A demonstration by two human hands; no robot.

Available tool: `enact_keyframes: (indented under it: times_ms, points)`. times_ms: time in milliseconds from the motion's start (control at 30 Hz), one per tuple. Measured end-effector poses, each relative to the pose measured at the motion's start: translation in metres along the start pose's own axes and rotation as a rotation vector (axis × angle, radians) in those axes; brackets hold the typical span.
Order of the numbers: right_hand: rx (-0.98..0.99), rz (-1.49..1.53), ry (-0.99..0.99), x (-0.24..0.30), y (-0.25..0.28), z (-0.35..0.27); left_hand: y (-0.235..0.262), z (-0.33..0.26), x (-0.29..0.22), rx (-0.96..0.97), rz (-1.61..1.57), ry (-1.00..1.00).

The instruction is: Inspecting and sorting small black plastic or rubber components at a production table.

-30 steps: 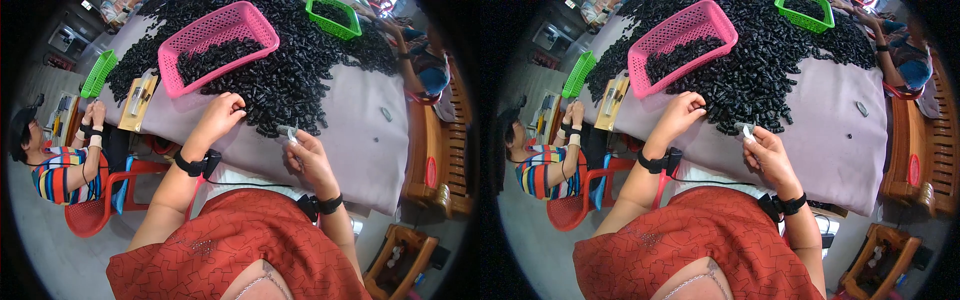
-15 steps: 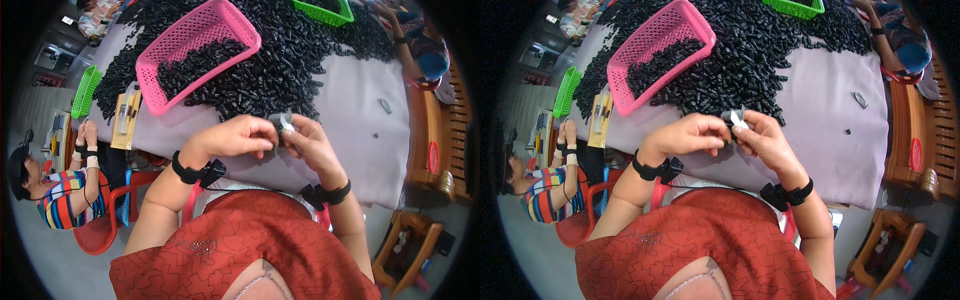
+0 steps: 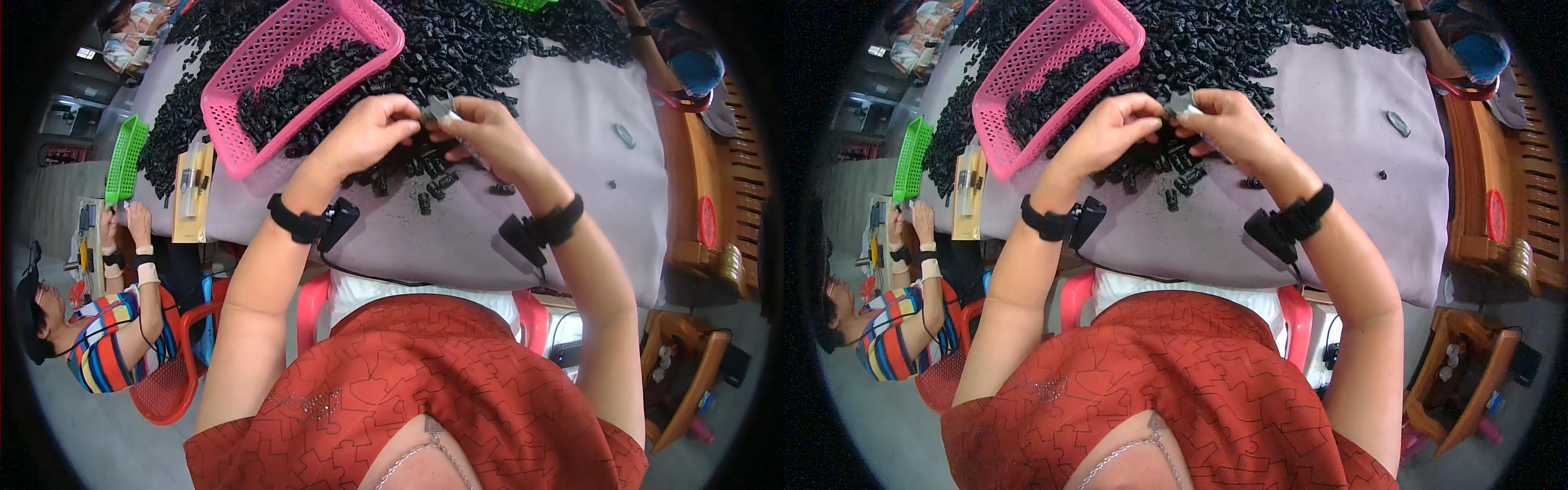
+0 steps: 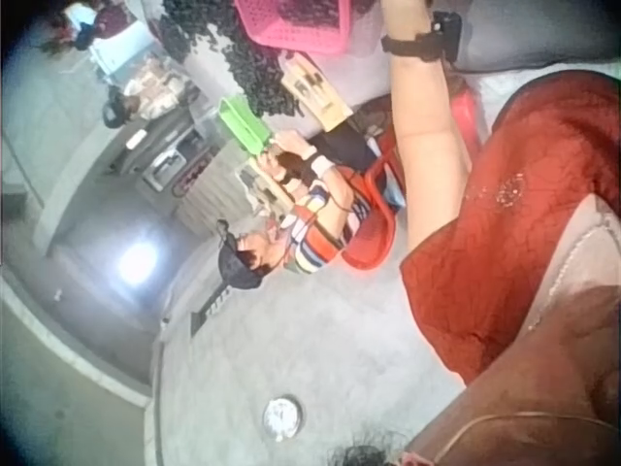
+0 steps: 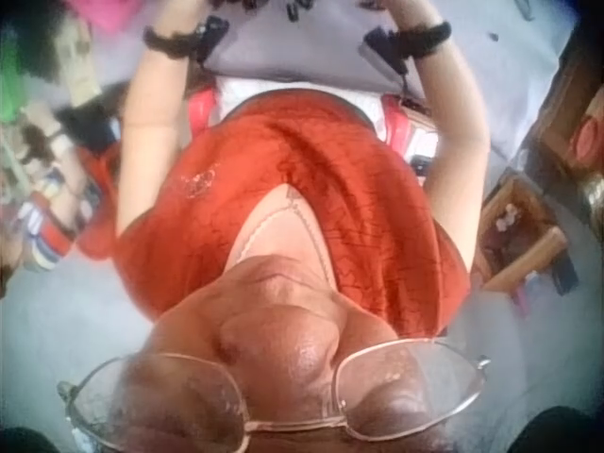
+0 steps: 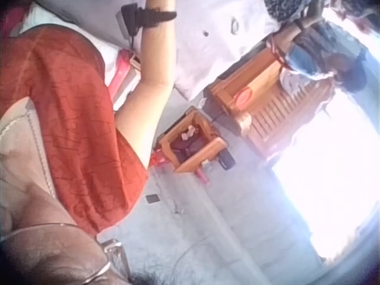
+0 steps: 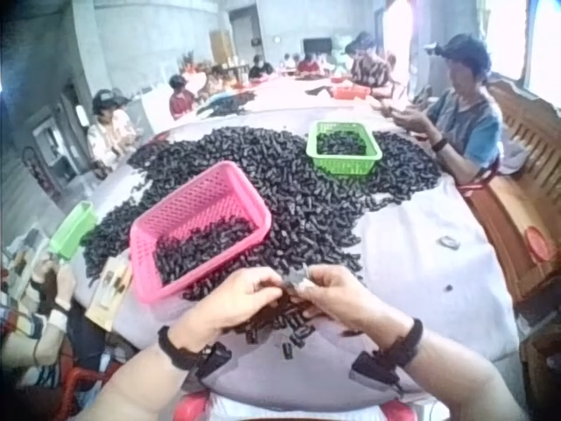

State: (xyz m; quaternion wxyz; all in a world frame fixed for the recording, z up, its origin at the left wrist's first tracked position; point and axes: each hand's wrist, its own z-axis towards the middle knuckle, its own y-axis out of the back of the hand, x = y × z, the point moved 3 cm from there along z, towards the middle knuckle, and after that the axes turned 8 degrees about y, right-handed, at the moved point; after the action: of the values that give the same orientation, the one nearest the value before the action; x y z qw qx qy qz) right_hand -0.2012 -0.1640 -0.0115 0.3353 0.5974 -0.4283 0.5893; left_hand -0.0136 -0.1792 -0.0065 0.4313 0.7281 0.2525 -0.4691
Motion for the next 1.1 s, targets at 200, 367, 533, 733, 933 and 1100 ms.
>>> enact_keyframes:
  times_ms: [200, 367, 533, 733, 933, 1100]
  points:
    - [-0.043, 0.063, 0.090, 0.019, 0.014, 0.037, 0.013, 0.028, -0.005, -0.114, -0.373, 0.066]
    - [-0.006, 0.007, 0.224, 0.030, 0.010, 0.019, -0.004, 0.018, 0.005, -0.015, -0.807, 0.101]
    - [-0.005, 0.120, 0.162, 0.026, 0.010, -0.002, -0.012, 0.020, 0.006, 0.065, -1.157, 0.124]
    - [0.056, 0.302, 0.114, 0.013, 0.011, -0.005, -0.019, 0.018, 0.007, 0.126, -1.274, 0.173]
    - [0.091, 0.352, 0.055, 0.009, 0.008, -0.004, -0.025, 0.017, 0.012, 0.166, -1.332, 0.195]
    - [0.117, 0.345, 0.046, 0.009, 0.006, -0.002, -0.028, 0.016, 0.008, 0.172, -1.369, 0.217]
